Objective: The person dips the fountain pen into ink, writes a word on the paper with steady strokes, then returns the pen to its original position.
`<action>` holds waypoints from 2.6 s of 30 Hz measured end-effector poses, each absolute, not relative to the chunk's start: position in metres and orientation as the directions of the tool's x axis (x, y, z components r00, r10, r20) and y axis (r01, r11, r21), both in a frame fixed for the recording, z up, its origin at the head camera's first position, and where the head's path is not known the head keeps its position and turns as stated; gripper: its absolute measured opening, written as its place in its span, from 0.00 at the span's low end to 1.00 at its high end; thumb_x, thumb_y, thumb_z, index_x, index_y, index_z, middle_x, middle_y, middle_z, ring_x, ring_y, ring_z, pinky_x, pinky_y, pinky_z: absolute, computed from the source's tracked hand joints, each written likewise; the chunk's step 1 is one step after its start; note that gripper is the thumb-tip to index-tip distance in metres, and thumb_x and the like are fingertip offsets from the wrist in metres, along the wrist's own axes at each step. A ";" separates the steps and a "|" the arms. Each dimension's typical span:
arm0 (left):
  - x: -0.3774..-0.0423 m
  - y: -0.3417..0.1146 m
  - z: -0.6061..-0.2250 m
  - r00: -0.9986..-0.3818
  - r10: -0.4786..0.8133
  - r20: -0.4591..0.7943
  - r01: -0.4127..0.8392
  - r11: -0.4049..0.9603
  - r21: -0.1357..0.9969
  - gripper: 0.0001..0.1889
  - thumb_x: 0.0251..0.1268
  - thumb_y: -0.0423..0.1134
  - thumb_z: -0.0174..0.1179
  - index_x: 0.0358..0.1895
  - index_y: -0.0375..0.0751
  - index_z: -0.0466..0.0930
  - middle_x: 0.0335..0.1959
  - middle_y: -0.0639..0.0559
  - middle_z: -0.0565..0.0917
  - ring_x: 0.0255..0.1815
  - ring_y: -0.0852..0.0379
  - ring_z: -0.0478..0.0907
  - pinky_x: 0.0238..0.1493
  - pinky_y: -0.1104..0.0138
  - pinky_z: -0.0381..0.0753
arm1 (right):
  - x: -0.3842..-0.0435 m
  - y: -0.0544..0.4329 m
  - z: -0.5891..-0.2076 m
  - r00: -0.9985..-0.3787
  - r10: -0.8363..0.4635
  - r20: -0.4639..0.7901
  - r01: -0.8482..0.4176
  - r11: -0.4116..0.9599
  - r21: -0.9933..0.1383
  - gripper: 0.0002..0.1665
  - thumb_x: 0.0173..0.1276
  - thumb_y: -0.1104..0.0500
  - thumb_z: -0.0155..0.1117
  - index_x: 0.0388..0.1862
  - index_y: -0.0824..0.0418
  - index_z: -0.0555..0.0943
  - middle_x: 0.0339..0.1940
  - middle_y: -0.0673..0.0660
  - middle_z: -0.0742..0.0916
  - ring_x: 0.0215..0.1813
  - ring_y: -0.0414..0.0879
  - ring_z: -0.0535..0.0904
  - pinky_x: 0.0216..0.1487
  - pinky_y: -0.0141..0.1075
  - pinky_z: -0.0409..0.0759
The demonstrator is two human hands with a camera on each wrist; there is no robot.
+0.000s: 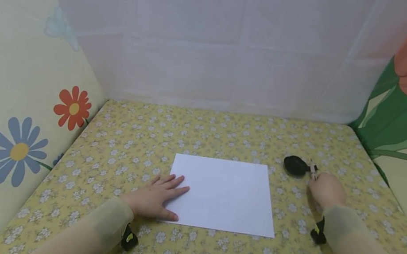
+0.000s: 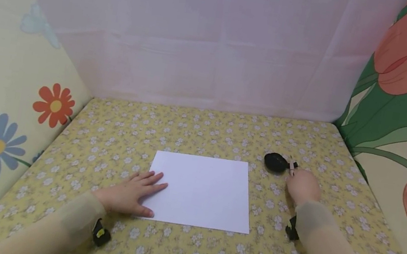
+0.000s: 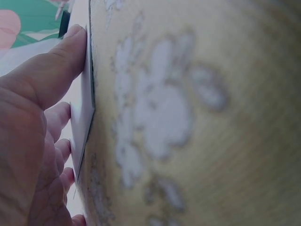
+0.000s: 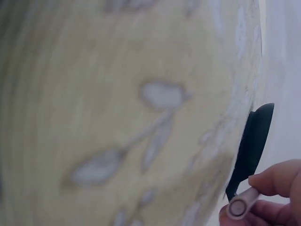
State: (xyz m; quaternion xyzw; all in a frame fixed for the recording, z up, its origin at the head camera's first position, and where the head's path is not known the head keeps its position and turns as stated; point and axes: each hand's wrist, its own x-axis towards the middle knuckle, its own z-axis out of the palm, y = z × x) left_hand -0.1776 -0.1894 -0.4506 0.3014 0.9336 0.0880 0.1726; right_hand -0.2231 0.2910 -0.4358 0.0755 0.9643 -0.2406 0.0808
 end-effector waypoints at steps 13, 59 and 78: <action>-0.177 -0.188 -0.446 -0.761 0.588 -0.274 0.528 0.807 0.266 0.46 0.57 0.70 0.56 0.77 0.58 0.51 0.79 0.53 0.42 0.78 0.47 0.37 0.73 0.44 0.35 | -0.217 0.283 -0.421 -0.992 0.030 -0.120 0.079 0.904 -0.421 0.26 0.78 0.53 0.42 0.17 0.58 0.66 0.11 0.52 0.70 0.14 0.46 0.67 0.17 0.38 0.67; -0.177 -0.188 -0.446 -0.758 0.591 -0.276 0.527 0.804 0.274 0.46 0.57 0.71 0.55 0.77 0.59 0.51 0.79 0.53 0.41 0.78 0.48 0.36 0.73 0.44 0.36 | -0.234 0.263 -0.400 -0.962 -0.030 -0.271 0.072 0.930 -0.362 0.19 0.75 0.60 0.45 0.43 0.73 0.79 0.39 0.69 0.83 0.30 0.52 0.76 0.27 0.41 0.73; -0.177 -0.189 -0.447 -0.758 0.591 -0.277 0.526 0.804 0.277 0.46 0.57 0.70 0.56 0.77 0.59 0.51 0.79 0.53 0.41 0.78 0.47 0.36 0.73 0.45 0.36 | -0.245 0.268 -0.398 -0.965 -0.080 -0.251 0.003 0.951 -0.311 0.19 0.75 0.61 0.46 0.34 0.70 0.82 0.34 0.66 0.85 0.29 0.52 0.77 0.30 0.44 0.75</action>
